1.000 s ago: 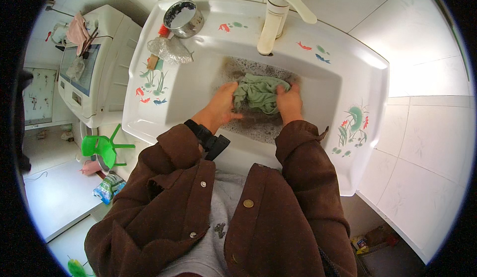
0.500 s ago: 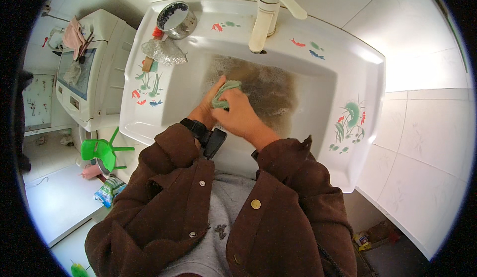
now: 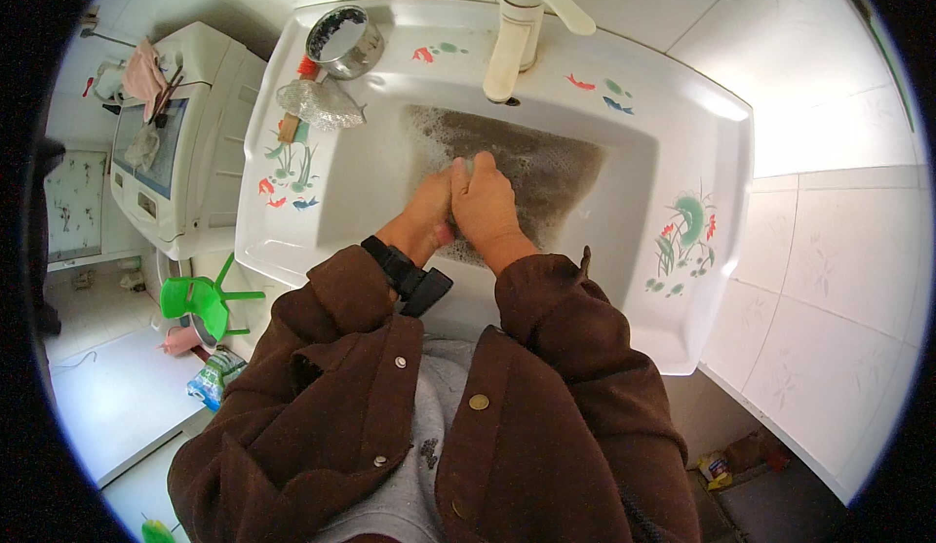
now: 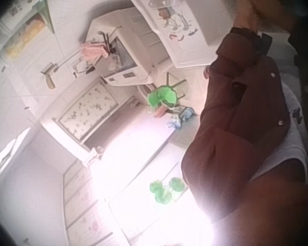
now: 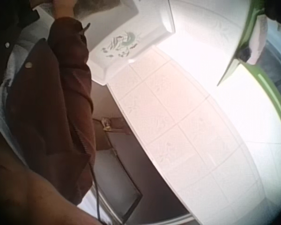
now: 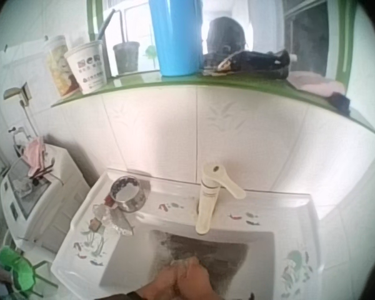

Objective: The person washes a green cloth in a bathroom sink. They repeatedly wet, scrub, and rinse the cloth under running water, then wring it out multiple times.

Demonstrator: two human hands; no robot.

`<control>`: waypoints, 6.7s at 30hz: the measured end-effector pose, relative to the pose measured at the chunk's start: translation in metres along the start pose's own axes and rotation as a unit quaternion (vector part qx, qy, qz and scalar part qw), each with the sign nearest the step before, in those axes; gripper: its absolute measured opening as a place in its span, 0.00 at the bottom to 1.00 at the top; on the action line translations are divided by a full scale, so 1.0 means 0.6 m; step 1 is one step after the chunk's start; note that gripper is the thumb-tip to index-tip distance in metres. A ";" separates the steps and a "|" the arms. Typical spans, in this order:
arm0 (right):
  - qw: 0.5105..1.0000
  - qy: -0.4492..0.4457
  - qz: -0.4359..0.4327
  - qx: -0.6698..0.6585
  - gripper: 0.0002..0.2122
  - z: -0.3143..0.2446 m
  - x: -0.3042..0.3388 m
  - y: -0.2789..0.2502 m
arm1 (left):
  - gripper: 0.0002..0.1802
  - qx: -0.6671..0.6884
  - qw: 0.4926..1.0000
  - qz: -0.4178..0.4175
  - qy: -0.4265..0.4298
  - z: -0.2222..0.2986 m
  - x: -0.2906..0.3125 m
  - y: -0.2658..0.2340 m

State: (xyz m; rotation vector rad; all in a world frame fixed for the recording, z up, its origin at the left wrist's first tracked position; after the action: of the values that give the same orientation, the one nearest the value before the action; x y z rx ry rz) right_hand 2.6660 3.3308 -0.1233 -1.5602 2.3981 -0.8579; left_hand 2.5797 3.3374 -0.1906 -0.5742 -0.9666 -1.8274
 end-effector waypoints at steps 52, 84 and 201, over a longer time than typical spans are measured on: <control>0.966 0.158 -0.149 0.139 0.22 0.262 -0.046 -0.012 | 0.39 0.034 0.984 0.123 -0.121 -0.039 -0.002 -0.054; 0.968 0.094 -0.044 0.230 0.17 0.173 -0.076 -0.021 | 0.21 0.085 0.996 -0.029 0.019 -0.003 -0.010 0.007; 0.950 0.114 -0.183 0.227 0.23 0.249 -0.048 -0.004 | 0.41 0.024 0.977 0.173 -0.126 -0.030 0.022 -0.066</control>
State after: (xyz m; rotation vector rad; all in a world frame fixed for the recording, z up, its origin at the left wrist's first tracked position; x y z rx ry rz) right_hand 2.7437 3.2991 -0.2505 -1.8004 1.8558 -1.6074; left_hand 2.5388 3.3246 -0.2057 -0.8999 -1.0038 -1.4408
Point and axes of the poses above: each hand's wrist, its own x-axis away from the middle knuckle, its own y-axis out of the palm, z = x × y, the point moved 10 cm from there along -x, towards the middle knuckle, and after that the axes turned 1 degree about y, right-handed, at the moved point
